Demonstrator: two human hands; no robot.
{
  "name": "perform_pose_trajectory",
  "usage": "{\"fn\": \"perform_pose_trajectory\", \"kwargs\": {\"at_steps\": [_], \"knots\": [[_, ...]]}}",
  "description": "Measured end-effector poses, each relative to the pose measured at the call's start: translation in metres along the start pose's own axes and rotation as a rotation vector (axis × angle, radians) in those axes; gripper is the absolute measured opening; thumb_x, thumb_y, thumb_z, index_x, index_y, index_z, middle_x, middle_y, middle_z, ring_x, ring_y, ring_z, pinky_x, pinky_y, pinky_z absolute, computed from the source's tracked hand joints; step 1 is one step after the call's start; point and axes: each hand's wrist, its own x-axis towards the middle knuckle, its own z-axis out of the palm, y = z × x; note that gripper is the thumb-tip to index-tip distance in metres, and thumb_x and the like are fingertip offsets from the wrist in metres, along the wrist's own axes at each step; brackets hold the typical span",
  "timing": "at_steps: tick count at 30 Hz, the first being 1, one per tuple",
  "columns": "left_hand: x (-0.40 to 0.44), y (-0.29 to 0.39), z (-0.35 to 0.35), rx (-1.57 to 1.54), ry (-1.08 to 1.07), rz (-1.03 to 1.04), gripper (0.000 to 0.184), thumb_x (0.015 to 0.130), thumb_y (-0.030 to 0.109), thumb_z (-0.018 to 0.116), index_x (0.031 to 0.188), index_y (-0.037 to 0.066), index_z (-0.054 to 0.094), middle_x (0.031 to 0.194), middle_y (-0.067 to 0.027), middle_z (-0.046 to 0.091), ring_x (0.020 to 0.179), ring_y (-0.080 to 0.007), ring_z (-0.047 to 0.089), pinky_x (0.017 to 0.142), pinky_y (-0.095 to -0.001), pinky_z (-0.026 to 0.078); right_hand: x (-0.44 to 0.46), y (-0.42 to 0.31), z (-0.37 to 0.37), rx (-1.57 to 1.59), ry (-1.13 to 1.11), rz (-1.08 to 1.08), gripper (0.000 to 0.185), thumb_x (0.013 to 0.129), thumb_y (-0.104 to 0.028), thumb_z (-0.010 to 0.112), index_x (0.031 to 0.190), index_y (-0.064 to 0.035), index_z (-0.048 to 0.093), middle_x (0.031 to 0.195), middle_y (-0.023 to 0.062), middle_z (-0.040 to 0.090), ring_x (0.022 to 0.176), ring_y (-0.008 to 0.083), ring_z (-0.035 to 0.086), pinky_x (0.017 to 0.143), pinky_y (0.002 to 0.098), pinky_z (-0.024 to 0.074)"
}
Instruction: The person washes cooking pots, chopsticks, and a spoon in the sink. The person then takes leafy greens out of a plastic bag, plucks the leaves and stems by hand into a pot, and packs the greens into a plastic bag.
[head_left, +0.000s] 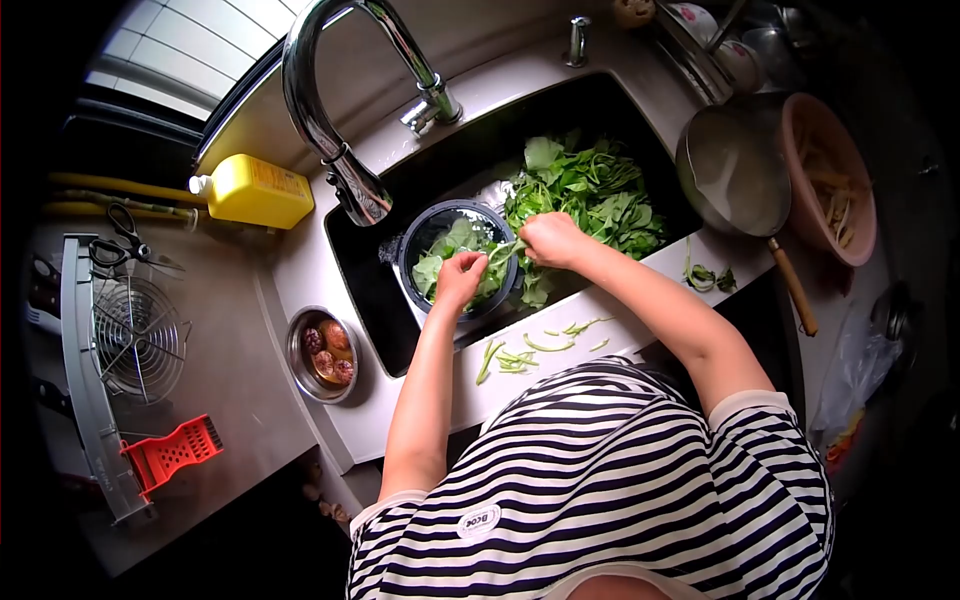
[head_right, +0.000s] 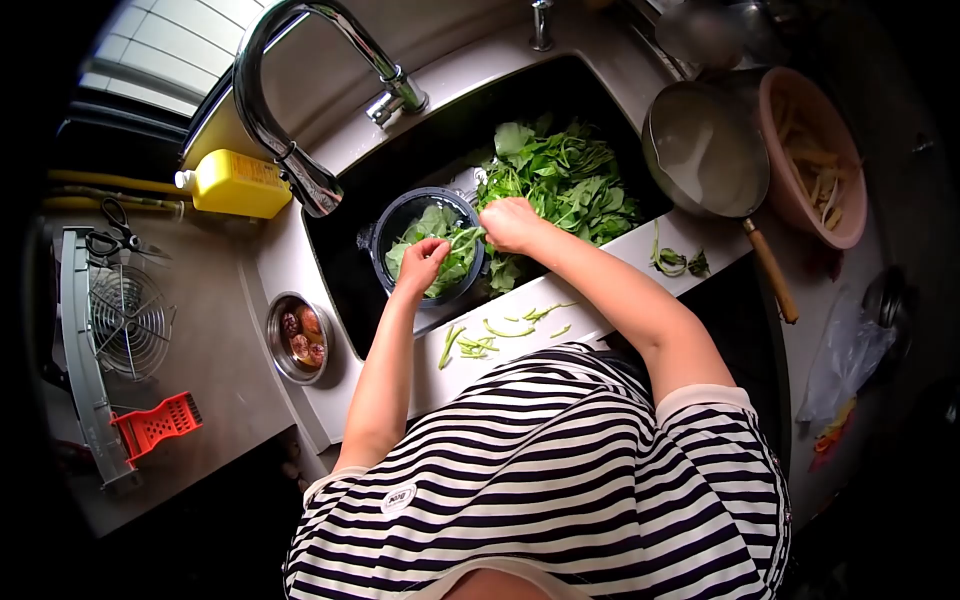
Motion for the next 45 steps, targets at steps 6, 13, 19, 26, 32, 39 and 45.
{"fn": "perform_pose_trajectory", "kwargs": {"at_steps": [6, 13, 19, 26, 32, 39, 45], "knots": [[-0.008, 0.039, 0.014, -0.223, -0.069, -0.019, 0.023, 0.087, 0.027, 0.057, 0.099, 0.008, 0.063, 0.079, -0.0009, 0.062, 0.064, -0.0092, 0.058, 0.054, -0.0219, 0.046, -0.022, 0.021, -0.026, 0.093, 0.164, 0.193, 0.017, 0.066, -0.017, 0.059, 0.069, -0.0007, 0.057, 0.075, 0.0167, 0.060, 0.077, 0.0359, 0.059, 0.068, 0.0459, 0.0473], [-0.009, 0.053, 0.012, 0.222, 0.248, 0.343, 0.020, 0.079, 0.013, 0.064, 0.098, 0.005, 0.064, 0.076, -0.0041, 0.064, 0.058, -0.0086, 0.054, 0.052, -0.0236, 0.044, -0.030, 0.025, -0.022, 0.128, 0.151, 0.252, 0.017, 0.067, -0.017, 0.060, 0.068, -0.0001, 0.058, 0.074, 0.0176, 0.060, 0.076, 0.0364, 0.059, 0.068, 0.0456, 0.0476], [-0.002, 0.037, 0.008, 0.283, 0.156, 0.384, 0.018, 0.075, 0.009, 0.068, 0.092, 0.003, 0.067, 0.074, -0.0073, 0.066, 0.056, -0.0119, 0.057, 0.054, -0.0254, 0.046, -0.030, 0.020, -0.022, 0.142, 0.117, 0.238, 0.018, 0.069, -0.019, 0.060, 0.069, -0.0007, 0.058, 0.073, 0.0165, 0.059, 0.074, 0.0359, 0.058, 0.066, 0.0452, 0.0473], [-0.019, 0.060, 0.007, 0.591, 0.118, 0.580, 0.011, 0.077, 0.014, 0.067, 0.082, 0.004, 0.065, 0.071, -0.0100, 0.063, 0.056, -0.0223, 0.060, 0.052, -0.0311, 0.046, -0.031, 0.021, -0.020, 0.090, 0.068, 0.266, 0.022, 0.071, -0.023, 0.064, 0.083, -0.0043, 0.062, 0.081, 0.0144, 0.059, 0.082, 0.0330, 0.059, 0.070, 0.0428, 0.0468], [-0.022, 0.067, 0.006, 0.394, 0.041, 0.439, 0.011, 0.079, 0.009, 0.063, 0.078, -0.001, 0.062, 0.062, -0.0075, 0.059, 0.053, -0.0118, 0.052, 0.051, -0.0259, 0.042, -0.034, -0.010, -0.041, 0.224, 0.100, 0.135, 0.031, 0.074, -0.030, 0.066, 0.095, -0.0076, 0.063, 0.093, 0.0112, 0.057, 0.087, 0.0295, 0.058, 0.074, 0.0409, 0.0461], [-0.019, 0.080, 0.011, -0.039, 0.037, 0.419, 0.012, 0.081, 0.010, 0.062, 0.079, -0.001, 0.063, 0.065, -0.0049, 0.061, 0.058, -0.0093, 0.055, 0.054, -0.0232, 0.043, -0.021, -0.023, -0.039, 0.361, 0.241, -0.010, 0.018, 0.078, -0.022, 0.059, 0.080, -0.0046, 0.064, 0.076, 0.0127, 0.061, 0.073, 0.0309, 0.059, 0.065, 0.0402, 0.0474], [-0.022, 0.098, 0.018, -0.335, 0.074, 0.384, 0.016, 0.086, 0.018, 0.059, 0.080, 0.003, 0.065, 0.065, 0.0015, 0.059, 0.058, -0.0039, 0.051, 0.050, -0.0178, 0.040, -0.016, -0.017, -0.040, 0.790, 0.361, 0.106, 0.014, 0.077, -0.017, 0.063, 0.081, -0.0029, 0.064, 0.066, 0.0083, 0.061, 0.054, 0.0165, 0.057, 0.052, 0.0301, 0.0452]]}}
